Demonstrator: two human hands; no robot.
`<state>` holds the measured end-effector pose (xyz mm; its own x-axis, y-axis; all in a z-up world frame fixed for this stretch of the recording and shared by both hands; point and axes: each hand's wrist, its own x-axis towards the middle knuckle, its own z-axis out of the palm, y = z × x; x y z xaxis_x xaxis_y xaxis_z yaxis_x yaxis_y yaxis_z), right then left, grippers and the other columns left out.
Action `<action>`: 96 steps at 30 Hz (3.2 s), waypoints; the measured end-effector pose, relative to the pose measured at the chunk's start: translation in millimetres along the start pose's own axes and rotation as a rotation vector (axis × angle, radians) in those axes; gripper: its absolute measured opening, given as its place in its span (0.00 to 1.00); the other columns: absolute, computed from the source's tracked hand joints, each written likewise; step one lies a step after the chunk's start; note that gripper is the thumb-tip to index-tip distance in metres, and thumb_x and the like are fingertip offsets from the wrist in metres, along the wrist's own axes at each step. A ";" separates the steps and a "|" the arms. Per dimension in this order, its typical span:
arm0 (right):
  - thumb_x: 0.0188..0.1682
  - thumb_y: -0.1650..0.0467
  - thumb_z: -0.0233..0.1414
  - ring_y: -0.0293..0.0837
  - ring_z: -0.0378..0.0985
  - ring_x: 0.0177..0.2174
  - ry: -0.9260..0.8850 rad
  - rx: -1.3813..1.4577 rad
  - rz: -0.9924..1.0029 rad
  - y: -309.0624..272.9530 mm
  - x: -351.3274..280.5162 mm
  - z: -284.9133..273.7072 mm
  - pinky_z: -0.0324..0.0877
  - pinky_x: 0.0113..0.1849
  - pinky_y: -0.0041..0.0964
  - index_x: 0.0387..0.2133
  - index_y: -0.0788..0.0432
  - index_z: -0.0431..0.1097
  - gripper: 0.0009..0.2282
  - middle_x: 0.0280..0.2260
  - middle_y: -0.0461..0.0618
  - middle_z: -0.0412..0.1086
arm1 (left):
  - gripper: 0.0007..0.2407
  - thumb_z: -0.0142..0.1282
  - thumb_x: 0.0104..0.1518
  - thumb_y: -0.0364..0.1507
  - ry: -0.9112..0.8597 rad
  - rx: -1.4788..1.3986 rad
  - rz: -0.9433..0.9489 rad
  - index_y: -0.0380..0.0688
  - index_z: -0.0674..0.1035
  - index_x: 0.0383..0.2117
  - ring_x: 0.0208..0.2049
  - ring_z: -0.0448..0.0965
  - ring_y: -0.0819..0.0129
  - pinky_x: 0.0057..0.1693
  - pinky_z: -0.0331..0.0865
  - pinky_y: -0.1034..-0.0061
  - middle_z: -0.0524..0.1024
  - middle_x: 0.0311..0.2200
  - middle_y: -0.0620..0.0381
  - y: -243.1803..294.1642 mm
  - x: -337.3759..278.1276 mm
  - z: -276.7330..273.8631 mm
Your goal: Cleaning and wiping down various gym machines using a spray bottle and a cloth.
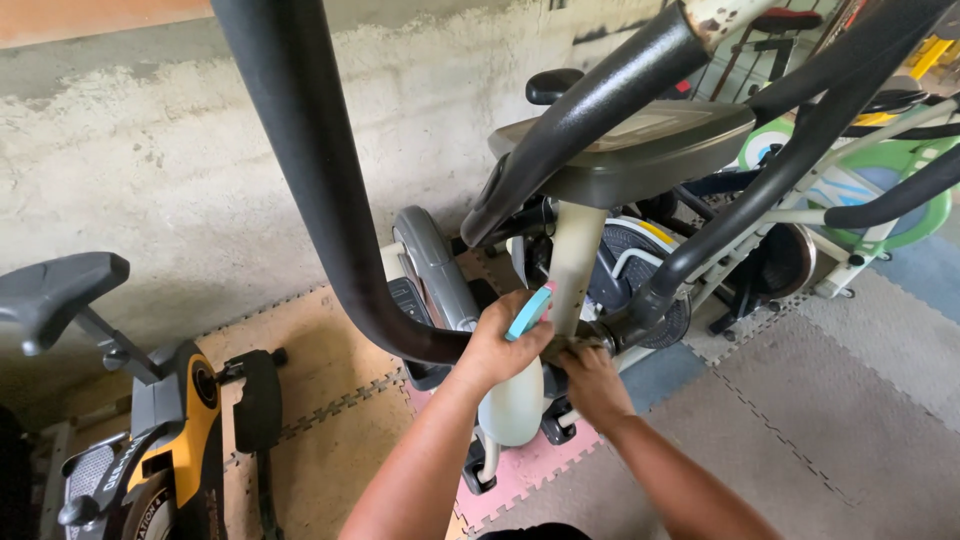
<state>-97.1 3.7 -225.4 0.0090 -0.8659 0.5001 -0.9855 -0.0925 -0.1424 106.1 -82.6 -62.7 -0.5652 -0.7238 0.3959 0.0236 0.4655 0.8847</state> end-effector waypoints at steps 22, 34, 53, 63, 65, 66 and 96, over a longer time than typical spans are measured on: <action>0.58 0.74 0.46 0.44 0.72 0.36 0.450 0.884 0.160 36.5 111.7 -41.7 0.70 0.39 0.38 0.51 0.63 0.63 0.10 0.40 0.53 0.67 | 0.12 0.59 0.54 0.26 0.210 -0.045 0.006 0.35 0.79 0.44 0.41 0.79 0.70 0.48 0.73 0.74 0.79 0.39 0.54 50.1 35.8 52.4; 0.41 0.70 0.56 0.66 0.70 0.49 0.404 0.157 -0.372 125.8 197.9 -116.8 0.59 0.54 0.65 0.44 0.64 0.71 0.17 0.44 0.65 0.70 | 0.12 0.58 0.54 0.24 0.338 -0.006 -0.062 0.36 0.78 0.44 0.38 0.76 0.74 0.47 0.72 0.77 0.78 0.35 0.56 54.8 73.5 115.5; 0.47 0.67 0.57 0.62 0.61 0.58 -0.061 0.122 -0.384 141.1 308.0 -86.1 0.57 0.56 0.53 0.59 0.57 0.67 0.24 0.59 0.62 0.63 | 0.08 0.57 0.54 0.23 0.439 0.020 -0.064 0.39 0.78 0.39 0.36 0.76 0.75 0.45 0.72 0.78 0.77 0.33 0.58 29.1 106.7 164.9; 0.49 0.65 0.52 0.60 0.68 0.56 -0.283 -0.015 -0.177 131.0 237.6 -121.3 0.63 0.55 0.53 0.51 0.54 0.71 0.17 0.54 0.57 0.69 | 0.06 0.59 0.55 0.27 0.453 0.115 -0.191 0.41 0.79 0.35 0.27 0.72 0.76 0.37 0.70 0.77 0.75 0.23 0.59 41.5 113.1 149.9; 0.43 0.65 0.53 0.61 0.68 0.54 -0.026 0.043 -0.312 143.4 229.4 -88.1 0.62 0.54 0.56 0.48 0.56 0.72 0.19 0.52 0.57 0.69 | 0.06 0.58 0.55 0.27 0.428 0.076 -0.132 0.40 0.78 0.36 0.28 0.71 0.77 0.37 0.69 0.77 0.75 0.25 0.60 29.6 113.2 147.1; 0.37 0.65 0.55 0.62 0.69 0.52 0.221 0.101 -0.450 149.5 221.7 -71.1 0.61 0.53 0.58 0.45 0.59 0.73 0.20 0.49 0.58 0.69 | 0.06 0.57 0.55 0.26 0.409 0.035 -0.084 0.40 0.78 0.36 0.29 0.71 0.77 0.38 0.69 0.77 0.74 0.26 0.60 23.8 110.4 148.0; 0.53 0.51 0.37 0.54 0.77 0.44 0.243 2.390 0.927 121.3 232.4 -80.5 0.73 0.47 0.52 0.49 0.54 0.70 0.25 0.47 0.53 0.74 | 0.13 0.57 0.55 0.25 0.244 -0.031 -0.101 0.38 0.76 0.47 0.35 0.74 0.75 0.44 0.71 0.78 0.77 0.32 0.59 57.2 114.5 139.5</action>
<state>-228.2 -169.2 -57.6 -0.2467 -0.9556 -0.1612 0.9102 -0.1714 -0.3769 -72.3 -67.8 -1.2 -0.3504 -0.8688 0.3500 0.0044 0.3722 0.9282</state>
